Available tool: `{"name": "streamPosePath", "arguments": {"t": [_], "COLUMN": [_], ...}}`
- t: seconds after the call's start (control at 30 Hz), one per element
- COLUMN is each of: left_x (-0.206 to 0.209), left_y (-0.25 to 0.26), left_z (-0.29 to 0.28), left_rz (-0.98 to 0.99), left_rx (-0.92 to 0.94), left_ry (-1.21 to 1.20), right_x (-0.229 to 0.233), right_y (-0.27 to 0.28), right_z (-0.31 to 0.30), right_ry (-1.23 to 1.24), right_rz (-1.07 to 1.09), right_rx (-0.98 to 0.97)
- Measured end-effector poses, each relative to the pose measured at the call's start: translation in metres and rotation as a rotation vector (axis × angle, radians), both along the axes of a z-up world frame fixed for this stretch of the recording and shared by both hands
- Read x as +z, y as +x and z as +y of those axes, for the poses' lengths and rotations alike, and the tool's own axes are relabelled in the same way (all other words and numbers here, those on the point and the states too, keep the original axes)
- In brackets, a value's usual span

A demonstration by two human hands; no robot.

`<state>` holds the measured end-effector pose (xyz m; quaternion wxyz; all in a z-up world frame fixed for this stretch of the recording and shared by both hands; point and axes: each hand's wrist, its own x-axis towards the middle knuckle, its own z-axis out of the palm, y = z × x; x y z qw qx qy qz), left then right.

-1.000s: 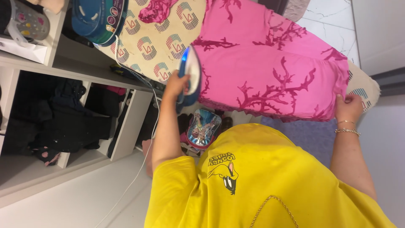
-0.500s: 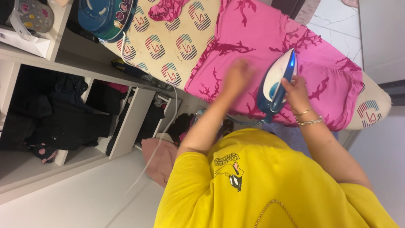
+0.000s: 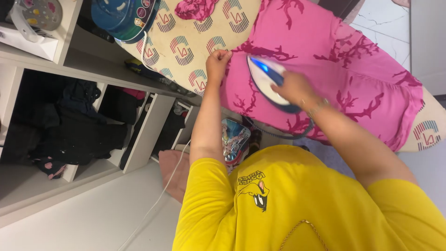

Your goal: Ironing a pink patterned shirt on an ironing board.

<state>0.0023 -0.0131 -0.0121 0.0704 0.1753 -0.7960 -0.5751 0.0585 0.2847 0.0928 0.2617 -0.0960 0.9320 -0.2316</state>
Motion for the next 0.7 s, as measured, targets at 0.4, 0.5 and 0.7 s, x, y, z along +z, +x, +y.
{"name": "streamPosePath", "arguments": {"t": [0.4, 0.5, 0.7], "left_x": [0.016, -0.009, -0.012], "left_y": [-0.004, -0.019, -0.031], "left_z": [-0.013, -0.028, -0.041], "left_rz": [-0.088, -0.1, -0.168], "left_rx": [0.013, -0.117, -0.19], "left_ry": [0.056, 0.055, 0.098], "right_x": [-0.022, -0.018, -0.009], "right_y": [0.038, 0.066, 0.0], "right_z": [-0.022, -0.025, -0.049], "right_ry": [0.012, -0.033, 0.029], "right_rz": [-0.023, 0.026, 0.12], "right_rx": [0.246, 0.29, 0.141]}}
